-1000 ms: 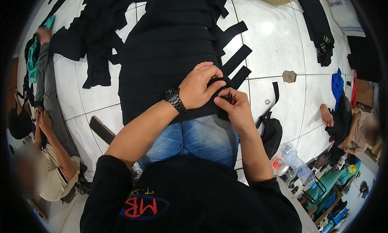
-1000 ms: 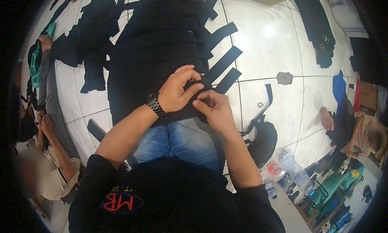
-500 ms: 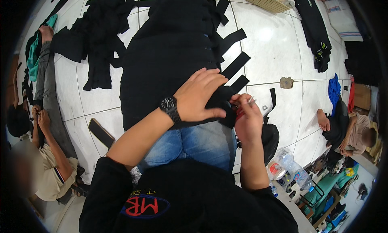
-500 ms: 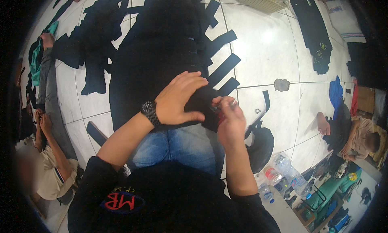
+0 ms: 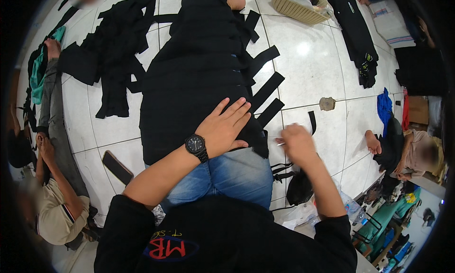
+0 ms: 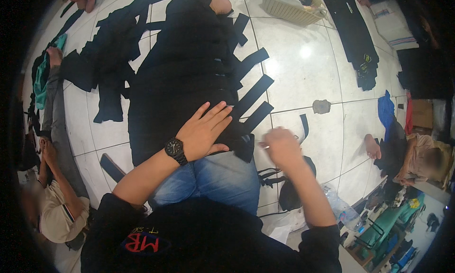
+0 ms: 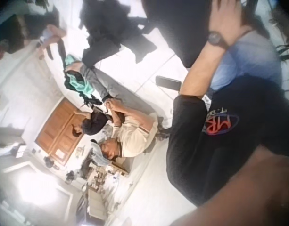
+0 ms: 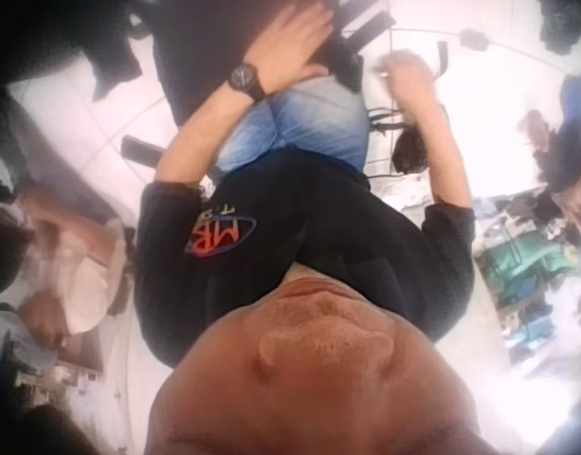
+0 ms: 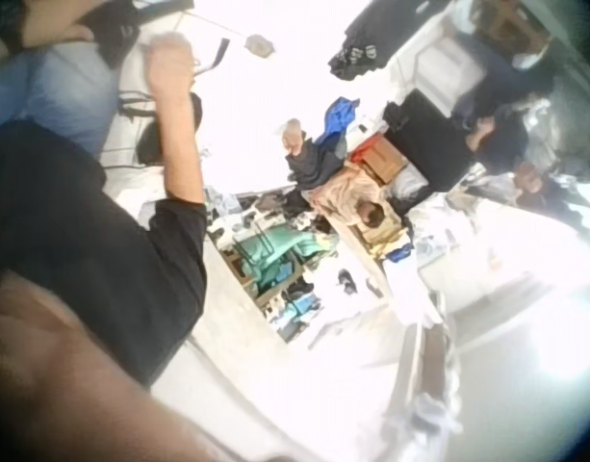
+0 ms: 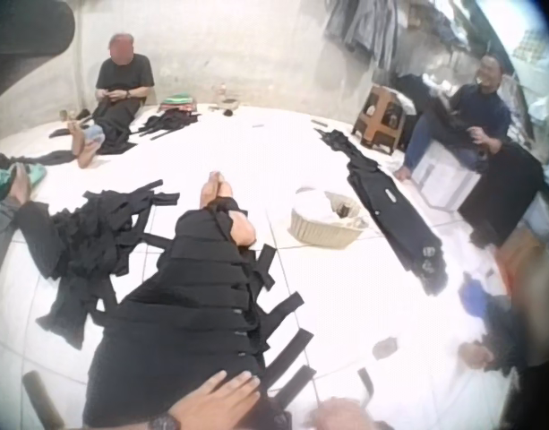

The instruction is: The person sits on the floor and uses scissors to cut strips from a large piece of black fabric. They repeatedly fold the fabric, cut along the edge, and place the cut strips aside.

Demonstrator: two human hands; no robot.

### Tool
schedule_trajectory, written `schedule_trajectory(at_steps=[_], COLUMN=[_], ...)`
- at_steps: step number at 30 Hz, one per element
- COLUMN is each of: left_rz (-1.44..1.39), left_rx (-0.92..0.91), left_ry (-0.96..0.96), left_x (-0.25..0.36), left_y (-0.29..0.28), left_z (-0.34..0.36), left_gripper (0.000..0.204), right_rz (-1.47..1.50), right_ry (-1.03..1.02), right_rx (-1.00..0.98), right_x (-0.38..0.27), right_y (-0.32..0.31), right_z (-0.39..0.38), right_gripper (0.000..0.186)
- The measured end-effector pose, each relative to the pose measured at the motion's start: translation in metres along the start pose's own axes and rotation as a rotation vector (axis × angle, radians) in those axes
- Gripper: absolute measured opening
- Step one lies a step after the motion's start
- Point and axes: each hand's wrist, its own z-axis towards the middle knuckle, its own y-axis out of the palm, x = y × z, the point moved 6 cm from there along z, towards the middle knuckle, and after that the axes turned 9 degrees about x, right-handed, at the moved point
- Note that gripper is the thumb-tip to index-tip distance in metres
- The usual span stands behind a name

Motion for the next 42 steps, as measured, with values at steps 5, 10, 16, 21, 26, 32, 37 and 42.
schedule_trajectory(at_steps=[5,10,16,21,26,32,37,42], left_rz=[0.032,0.059,0.159,0.201,0.22,0.315,0.327,0.351], left_rx=[-0.024,-0.003,0.047,0.051,-0.016,-0.03,-0.003,0.016], left_ry=[-0.012,-0.174,-0.138,-0.114,-0.186,-0.179,-0.15,-0.13], left_x=[0.004,0.009,0.0,0.001,0.006,-0.006,-0.009,-0.007], left_y=[-0.003,-0.023,-0.013,-0.011,-0.026,-0.03,-0.027,-0.023], left_z=[0.001,-0.019,-0.032,-0.031,-0.033,-0.052,-0.056,-0.052], left_gripper=[0.077,0.075,0.072,0.072,0.073,0.069,0.064,0.064], right_rz=[0.382,2.008,0.023,-0.201,0.634,0.549,-0.048,0.147], right_ry=[0.785,0.268,-0.248,0.067,0.299,-0.149,-0.084,0.259], right_rx=[-0.298,-0.046,0.354,0.0,-0.348,0.556,0.018,-0.194], right_x=[0.126,-0.037,-0.067,0.059,0.018,-0.066,0.004,0.062], right_y=[0.018,-0.034,-0.041,-0.018,0.029,-0.06,-0.01,0.003], right_z=[-0.077,0.006,0.045,-0.01,-0.028,0.065,0.015,-0.026], right_gripper=[0.043,0.057,0.023,0.022,0.047,0.038,0.025,0.04])
